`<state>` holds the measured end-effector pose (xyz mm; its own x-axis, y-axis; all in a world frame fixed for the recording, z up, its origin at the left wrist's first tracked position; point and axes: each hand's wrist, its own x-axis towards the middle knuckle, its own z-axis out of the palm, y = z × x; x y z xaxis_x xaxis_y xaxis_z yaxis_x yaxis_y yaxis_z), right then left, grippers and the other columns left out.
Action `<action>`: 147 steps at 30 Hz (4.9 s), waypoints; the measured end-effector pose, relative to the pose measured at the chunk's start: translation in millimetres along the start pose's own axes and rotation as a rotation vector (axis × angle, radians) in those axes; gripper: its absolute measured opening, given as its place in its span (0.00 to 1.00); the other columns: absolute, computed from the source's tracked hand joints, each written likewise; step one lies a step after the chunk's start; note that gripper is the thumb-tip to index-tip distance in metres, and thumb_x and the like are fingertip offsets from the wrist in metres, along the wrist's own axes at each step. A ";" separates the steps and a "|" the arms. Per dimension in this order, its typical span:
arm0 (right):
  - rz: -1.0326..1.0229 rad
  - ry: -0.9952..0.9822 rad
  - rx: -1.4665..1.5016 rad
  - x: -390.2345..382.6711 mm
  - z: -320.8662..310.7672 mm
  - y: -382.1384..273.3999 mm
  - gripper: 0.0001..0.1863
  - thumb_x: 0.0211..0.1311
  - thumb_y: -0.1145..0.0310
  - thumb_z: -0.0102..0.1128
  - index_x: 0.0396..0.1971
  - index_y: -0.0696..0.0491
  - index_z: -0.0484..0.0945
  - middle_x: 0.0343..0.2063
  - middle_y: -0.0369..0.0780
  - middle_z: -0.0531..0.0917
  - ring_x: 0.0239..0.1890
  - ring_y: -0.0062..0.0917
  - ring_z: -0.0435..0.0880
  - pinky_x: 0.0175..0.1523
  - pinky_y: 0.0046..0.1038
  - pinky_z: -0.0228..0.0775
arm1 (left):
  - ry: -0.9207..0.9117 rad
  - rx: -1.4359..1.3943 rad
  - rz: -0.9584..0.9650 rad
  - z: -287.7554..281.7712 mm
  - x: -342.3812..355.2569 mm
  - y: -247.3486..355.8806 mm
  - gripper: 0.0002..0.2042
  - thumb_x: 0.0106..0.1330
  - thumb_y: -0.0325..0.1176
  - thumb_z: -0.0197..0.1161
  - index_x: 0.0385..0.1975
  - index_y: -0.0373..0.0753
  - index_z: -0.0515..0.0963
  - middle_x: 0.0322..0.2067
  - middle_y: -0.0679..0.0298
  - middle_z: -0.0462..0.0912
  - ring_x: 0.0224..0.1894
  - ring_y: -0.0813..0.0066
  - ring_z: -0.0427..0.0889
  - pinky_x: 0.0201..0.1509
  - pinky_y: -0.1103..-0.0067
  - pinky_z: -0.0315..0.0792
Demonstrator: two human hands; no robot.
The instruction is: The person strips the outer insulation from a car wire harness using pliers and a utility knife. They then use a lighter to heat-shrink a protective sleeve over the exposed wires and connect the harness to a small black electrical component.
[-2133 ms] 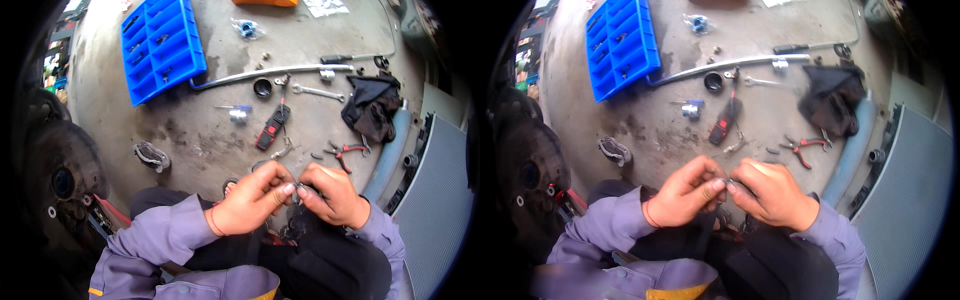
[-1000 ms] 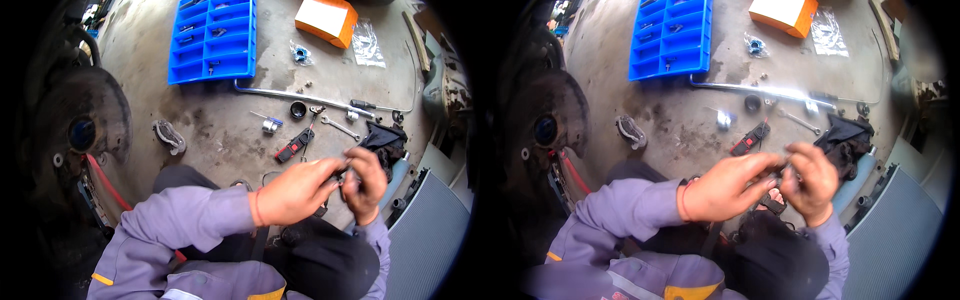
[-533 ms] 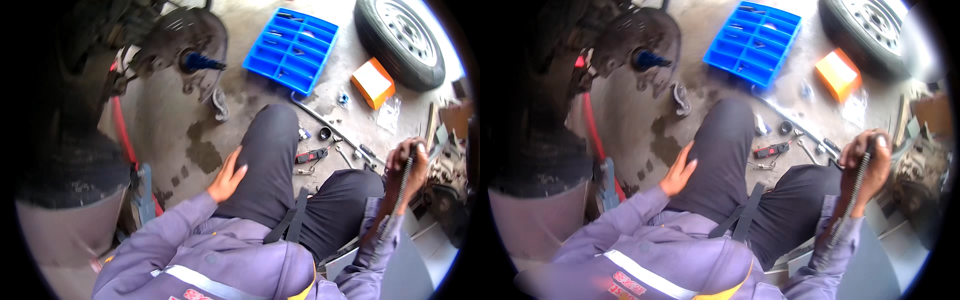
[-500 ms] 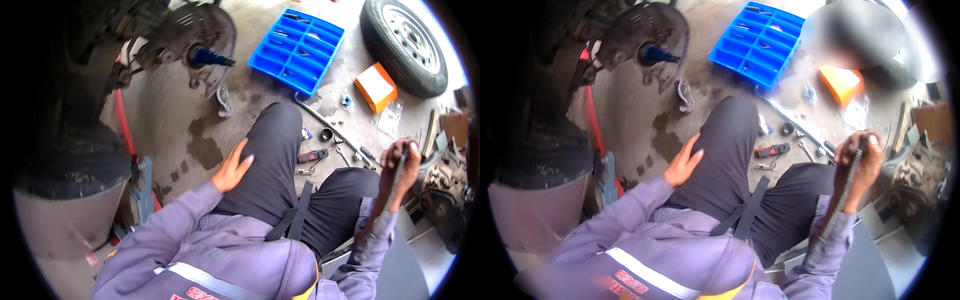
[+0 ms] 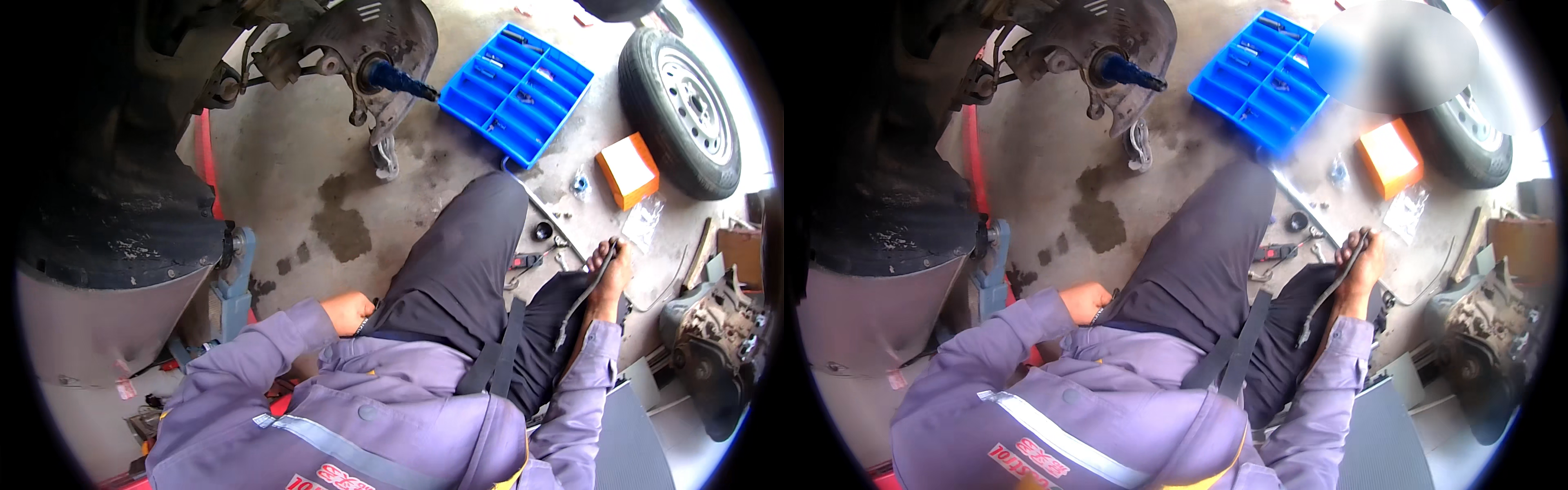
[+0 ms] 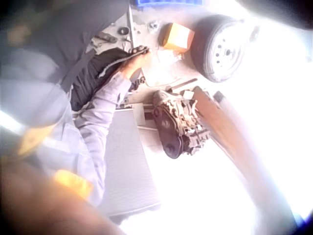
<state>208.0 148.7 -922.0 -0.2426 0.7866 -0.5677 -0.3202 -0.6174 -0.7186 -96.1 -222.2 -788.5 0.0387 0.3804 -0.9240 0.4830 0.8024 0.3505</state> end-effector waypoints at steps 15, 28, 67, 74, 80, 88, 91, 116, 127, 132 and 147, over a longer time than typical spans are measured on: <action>0.092 -0.039 -0.151 -43.5 -7.6 20.1 0.14 0.72 0.55 0.47 0.36 0.49 0.74 0.21 0.34 0.75 0.16 0.20 0.68 0.20 0.24 0.60 | 0.615 -0.186 0.895 30.0 120.9 26.0 0.19 0.72 0.30 0.57 0.61 0.32 0.72 0.59 0.59 0.78 0.59 0.70 0.76 0.66 0.76 0.68; 0.073 -0.034 -0.004 -67.5 20.7 22.2 0.12 0.71 0.55 0.47 0.35 0.46 0.74 0.21 0.33 0.76 0.16 0.18 0.69 0.23 0.24 0.61 | 0.554 -0.195 0.768 22.4 132.1 26.2 0.20 0.71 0.32 0.59 0.61 0.34 0.73 0.59 0.58 0.79 0.60 0.69 0.76 0.66 0.75 0.68; -0.299 -0.962 -1.428 -119.1 111.4 58.3 0.20 0.55 0.64 0.67 0.45 0.56 0.75 0.38 0.53 0.84 0.45 0.51 0.81 0.49 0.45 0.73 | 0.712 -0.602 0.603 89.2 57.5 -30.4 0.22 0.70 0.30 0.59 0.63 0.38 0.73 0.61 0.62 0.78 0.63 0.70 0.75 0.67 0.76 0.67; -0.262 -0.895 -1.343 -109.6 102.7 54.5 0.20 0.56 0.67 0.65 0.48 0.57 0.75 0.40 0.54 0.84 0.47 0.49 0.83 0.51 0.40 0.74 | 0.853 -0.833 0.572 65.2 22.4 -72.3 0.22 0.67 0.16 0.57 0.62 0.36 0.73 0.56 0.60 0.80 0.59 0.74 0.76 0.64 0.77 0.69; -0.210 -0.899 -1.312 -121.5 115.3 58.2 0.18 0.56 0.67 0.64 0.46 0.57 0.75 0.37 0.53 0.84 0.45 0.49 0.84 0.49 0.40 0.73 | 0.750 -0.099 0.857 49.9 60.0 -31.1 0.24 0.53 0.15 0.55 0.54 0.35 0.77 0.48 0.55 0.78 0.52 0.58 0.78 0.58 0.68 0.73; 0.071 -0.699 -0.784 -125.8 117.5 -10.3 0.15 0.70 0.62 0.47 0.39 0.58 0.78 0.24 0.36 0.78 0.23 0.18 0.72 0.31 0.23 0.66 | 0.754 0.572 0.363 10.8 14.4 -86.9 0.20 0.62 0.24 0.56 0.56 0.38 0.76 0.48 0.55 0.81 0.50 0.56 0.81 0.54 0.66 0.76; 0.108 -0.690 -0.411 -142.3 133.3 -36.0 0.20 0.70 0.58 0.40 0.37 0.58 0.78 0.30 0.41 0.79 0.31 0.23 0.78 0.36 0.26 0.71 | 0.817 -0.655 0.360 -19.8 -5.8 -85.2 0.15 0.68 0.23 0.58 0.54 0.35 0.74 0.53 0.57 0.82 0.50 0.65 0.83 0.57 0.72 0.75; 0.030 -0.161 -0.247 -88.6 105.4 -12.1 0.19 0.69 0.57 0.64 0.45 0.59 0.79 0.33 0.33 0.80 0.33 0.13 0.76 0.36 0.19 0.69 | 0.543 -0.102 1.170 -47.1 146.8 246.1 0.16 0.68 0.24 0.61 0.55 0.35 0.74 0.49 0.62 0.73 0.51 0.72 0.76 0.51 0.80 0.72; -0.085 -0.271 -0.185 -79.7 126.3 -7.3 0.23 0.74 0.55 0.50 0.56 0.58 0.69 0.33 0.39 0.77 0.30 0.25 0.79 0.34 0.28 0.75 | 0.297 -0.912 0.947 -47.4 137.2 240.4 0.16 0.79 0.33 0.49 0.61 0.35 0.70 0.23 0.74 0.69 0.21 0.89 0.63 0.25 0.87 0.59; -0.151 -0.295 -0.208 -65.6 110.2 -17.1 0.25 0.70 0.52 0.55 0.54 0.58 0.69 0.33 0.41 0.77 0.28 0.24 0.78 0.31 0.27 0.73 | 0.240 -0.682 0.928 -75.7 130.2 229.6 0.16 0.80 0.37 0.48 0.58 0.35 0.74 0.22 0.78 0.67 0.20 0.93 0.59 0.23 0.89 0.52; -0.524 -0.193 -0.363 -74.3 113.8 -23.3 0.10 0.62 0.74 0.70 0.36 0.61 0.76 0.31 0.37 0.82 0.32 0.18 0.82 0.36 0.20 0.74 | 0.290 -0.321 1.095 -76.1 137.8 224.8 0.10 0.73 0.29 0.58 0.48 0.31 0.77 0.33 0.59 0.81 0.31 0.78 0.78 0.35 0.80 0.71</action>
<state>129.3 105.4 -817.4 -0.3093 0.9497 -0.0487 -0.1204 -0.0899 -0.9886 -48.8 45.6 -825.4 0.0763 0.9958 -0.0511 0.0718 0.0457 0.9964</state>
